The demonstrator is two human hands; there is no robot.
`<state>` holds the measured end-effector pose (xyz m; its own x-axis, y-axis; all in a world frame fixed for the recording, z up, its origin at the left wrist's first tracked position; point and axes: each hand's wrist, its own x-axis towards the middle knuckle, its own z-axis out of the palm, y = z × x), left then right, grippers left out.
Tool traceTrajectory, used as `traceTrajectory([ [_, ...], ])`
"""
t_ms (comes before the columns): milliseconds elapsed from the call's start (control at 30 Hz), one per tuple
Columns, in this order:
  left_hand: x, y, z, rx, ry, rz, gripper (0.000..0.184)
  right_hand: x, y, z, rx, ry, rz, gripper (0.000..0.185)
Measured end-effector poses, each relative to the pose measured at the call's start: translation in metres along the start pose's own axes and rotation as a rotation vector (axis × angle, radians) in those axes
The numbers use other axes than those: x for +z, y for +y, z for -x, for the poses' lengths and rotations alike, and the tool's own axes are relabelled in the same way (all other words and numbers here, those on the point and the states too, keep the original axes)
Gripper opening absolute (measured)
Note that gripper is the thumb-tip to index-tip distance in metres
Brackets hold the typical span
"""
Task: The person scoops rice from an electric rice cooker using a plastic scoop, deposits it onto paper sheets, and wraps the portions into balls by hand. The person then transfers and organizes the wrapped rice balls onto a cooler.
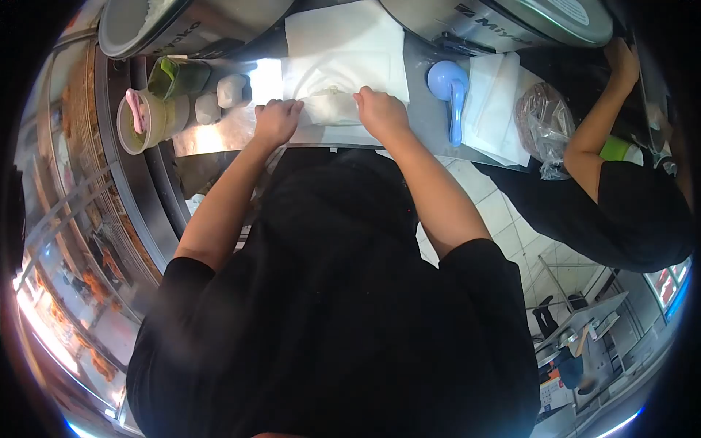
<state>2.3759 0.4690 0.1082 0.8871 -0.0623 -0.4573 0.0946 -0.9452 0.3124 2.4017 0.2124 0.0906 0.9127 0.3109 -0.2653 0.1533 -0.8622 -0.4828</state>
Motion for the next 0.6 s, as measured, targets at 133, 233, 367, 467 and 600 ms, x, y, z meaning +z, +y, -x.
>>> traceTrajectory([
  [133, -0.004, 0.022, -0.010, -0.189, -0.145, -0.066, 0.045, 0.004, -0.015, -0.001, 0.056, -0.052, 0.104, 0.026],
  [233, -0.004, 0.030, -0.010, -0.300, -0.141, -0.111, 0.050, 0.003, -0.020, 0.007, -0.078, 0.122, 0.278, 0.022],
  [367, -0.024, 0.027, -0.014, -0.239, -0.118, -0.270, 0.051, -0.009, -0.026, 0.001, 0.015, 0.129, 0.229, 0.030],
  [467, -0.028, 0.016, -0.027, -0.121, -0.010, -0.321, 0.056, -0.009, -0.016, -0.016, -0.041, 0.214, 0.147, 0.044],
  [600, -0.024, -0.007, -0.049, 0.205, 0.277, -0.250, 0.046, -0.002, 0.013, -0.052, -0.364, 0.304, 0.241, 0.055],
])
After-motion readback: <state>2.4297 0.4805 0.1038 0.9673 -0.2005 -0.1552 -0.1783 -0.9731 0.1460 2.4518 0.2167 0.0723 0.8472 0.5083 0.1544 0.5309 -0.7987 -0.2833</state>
